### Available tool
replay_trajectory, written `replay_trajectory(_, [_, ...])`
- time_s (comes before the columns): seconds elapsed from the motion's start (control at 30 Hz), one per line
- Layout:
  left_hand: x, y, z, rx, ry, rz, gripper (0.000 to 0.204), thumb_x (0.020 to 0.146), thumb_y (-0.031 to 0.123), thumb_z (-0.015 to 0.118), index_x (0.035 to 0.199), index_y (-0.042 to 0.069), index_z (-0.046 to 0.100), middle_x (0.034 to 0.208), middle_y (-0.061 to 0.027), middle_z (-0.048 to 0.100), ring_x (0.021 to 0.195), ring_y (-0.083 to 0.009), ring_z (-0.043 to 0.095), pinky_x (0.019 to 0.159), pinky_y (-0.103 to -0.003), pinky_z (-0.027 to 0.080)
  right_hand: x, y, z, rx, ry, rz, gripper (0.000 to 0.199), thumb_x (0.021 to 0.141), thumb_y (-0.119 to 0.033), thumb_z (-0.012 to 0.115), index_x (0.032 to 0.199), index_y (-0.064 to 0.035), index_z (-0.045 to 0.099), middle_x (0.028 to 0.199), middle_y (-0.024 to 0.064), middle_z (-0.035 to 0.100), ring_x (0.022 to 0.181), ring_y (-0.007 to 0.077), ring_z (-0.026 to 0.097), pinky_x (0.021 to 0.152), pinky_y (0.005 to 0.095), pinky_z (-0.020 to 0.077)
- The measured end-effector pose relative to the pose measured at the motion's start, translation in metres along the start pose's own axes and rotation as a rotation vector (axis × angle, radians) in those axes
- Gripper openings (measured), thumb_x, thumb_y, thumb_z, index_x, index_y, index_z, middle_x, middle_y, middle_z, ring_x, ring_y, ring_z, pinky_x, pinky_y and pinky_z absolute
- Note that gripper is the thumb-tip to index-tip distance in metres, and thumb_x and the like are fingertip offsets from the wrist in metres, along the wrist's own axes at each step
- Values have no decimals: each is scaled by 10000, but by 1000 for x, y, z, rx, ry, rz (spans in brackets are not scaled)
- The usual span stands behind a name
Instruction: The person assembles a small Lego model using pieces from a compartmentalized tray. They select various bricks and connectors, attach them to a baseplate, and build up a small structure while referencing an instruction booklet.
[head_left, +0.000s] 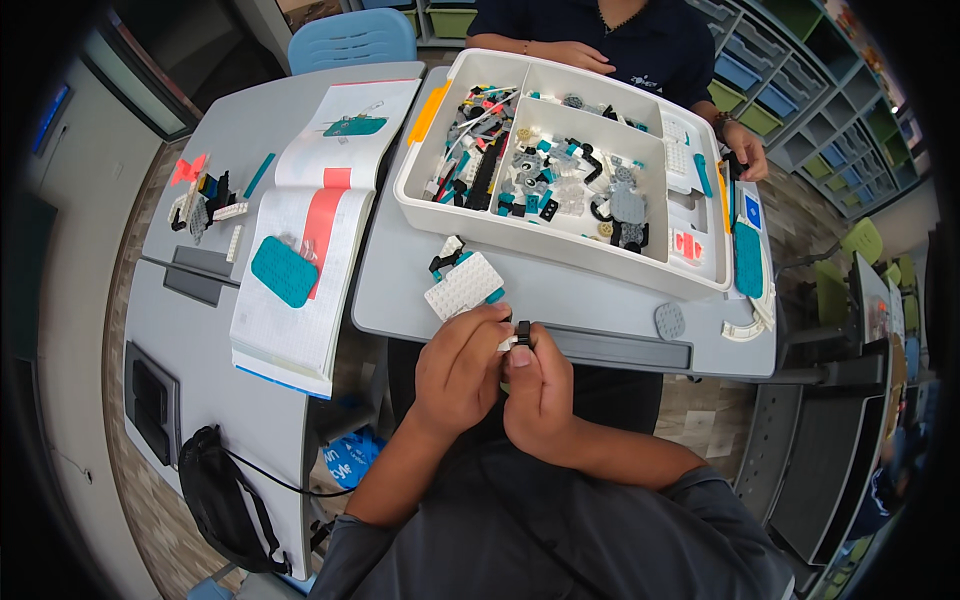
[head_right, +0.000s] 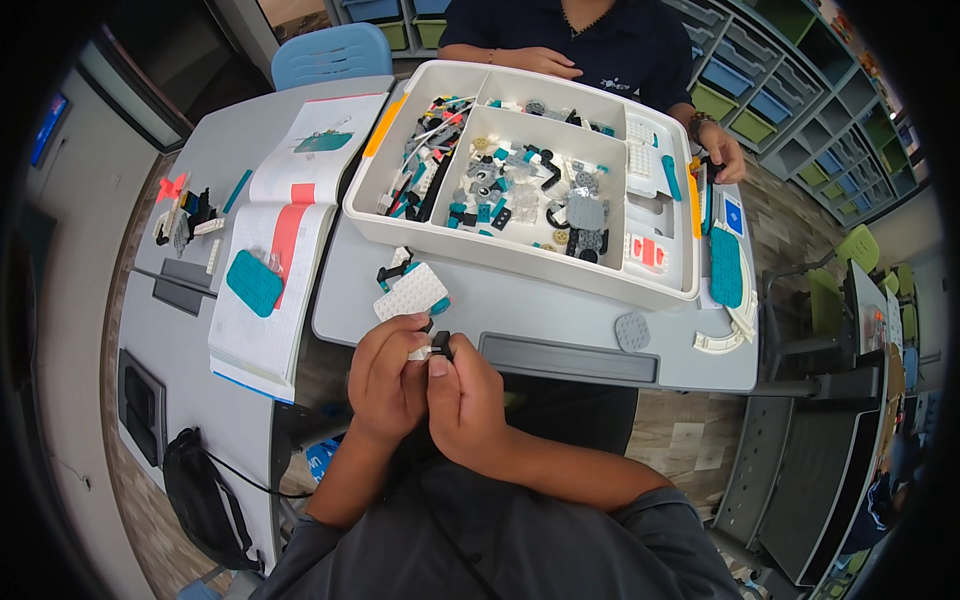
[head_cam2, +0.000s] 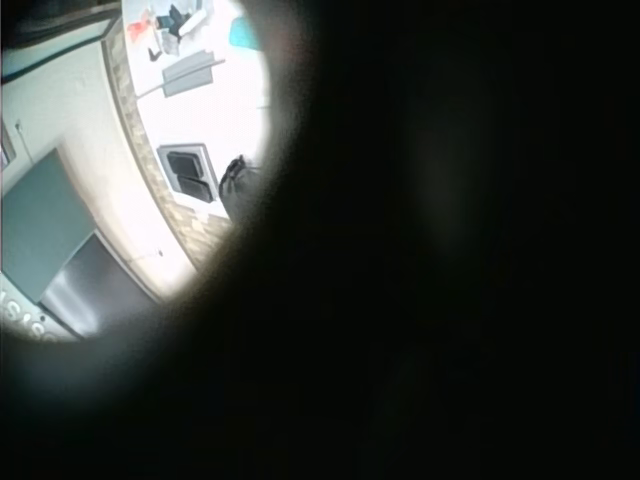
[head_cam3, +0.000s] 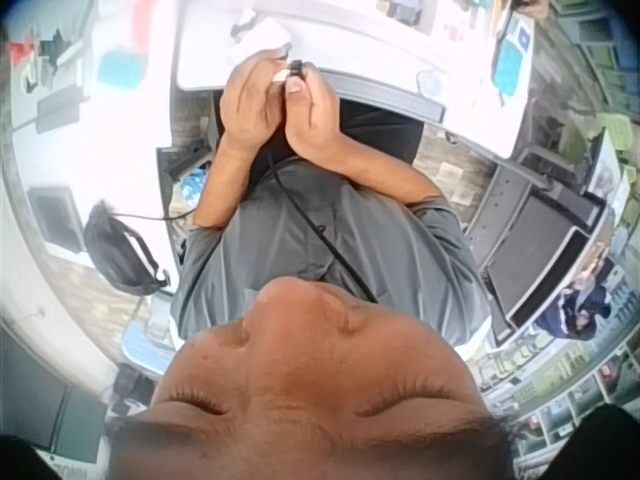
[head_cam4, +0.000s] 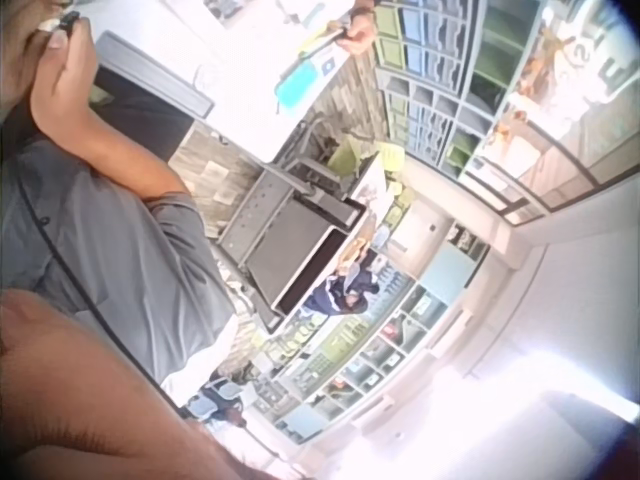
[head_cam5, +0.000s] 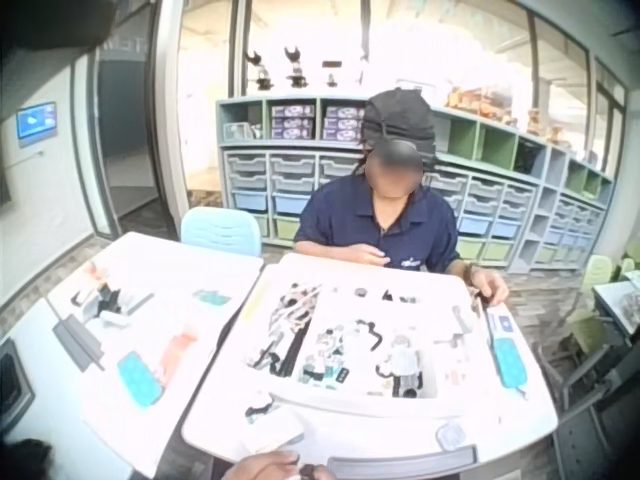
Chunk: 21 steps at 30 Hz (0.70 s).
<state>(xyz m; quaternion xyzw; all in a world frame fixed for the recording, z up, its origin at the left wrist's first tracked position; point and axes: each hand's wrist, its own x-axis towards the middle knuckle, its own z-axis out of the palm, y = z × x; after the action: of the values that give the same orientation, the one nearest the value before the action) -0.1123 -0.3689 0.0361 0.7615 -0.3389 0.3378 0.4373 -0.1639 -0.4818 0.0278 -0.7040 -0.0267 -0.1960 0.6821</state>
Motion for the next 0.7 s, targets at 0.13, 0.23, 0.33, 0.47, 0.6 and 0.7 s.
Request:
replay_trajectory(0.13, [-8,-15,-15,99,81,-89,230,913,-93,609,1137,-45,612,1143,-227,685,1024,-329,690,915,-385,568,22,-1,-20,126,2,-47,232,1103,-148,436,915,-15,469,746,49,495,645,111,418,593,280,388])
replay_trajectory(0.23, [-3,-15,-20,2,92,-127,251,855,-90,704,1092,-16,667,1099,-209,720,988,-324,722,886,-365,591,35,-4,-44,-27,4,-41,268,1110,-176,438,896,-20,482,770,44,502,683,96,429,624,272,397])
replay_trajectory(0.33, [-15,-17,-22,-146,149,-234,276,860,-85,721,1119,-15,652,1196,-208,670,1052,-308,697,927,-346,576,48,-19,-55,-215,-42,-82,191,1074,-133,515,949,4,559,838,76,556,737,127,502,681,276,433])
replay_trajectory(0.47, [-23,-21,-25,-509,254,-484,262,944,-66,659,1197,-20,607,1287,-164,576,1093,-253,649,936,-370,570,69,-43,-59,-424,-87,-190,126,1020,-68,592,1088,22,647,936,105,597,807,165,562,749,286,473])
replay_trajectory(0.6, [-22,-15,-27,-950,342,-826,238,1019,26,591,1253,-14,578,1212,-141,608,1006,-215,667,870,-365,576,72,-19,-70,-332,-26,-162,204,1010,-80,648,1180,31,642,998,97,629,848,168,600,779,289,497])
replay_trajectory(0.7, [-19,-7,-33,-1110,308,-1001,305,1033,145,570,1286,-25,564,1078,-103,625,937,-196,653,836,-326,543,69,-20,-74,163,-94,221,266,1064,-135,582,1275,27,592,1077,131,688,884,171,642,792,315,532])
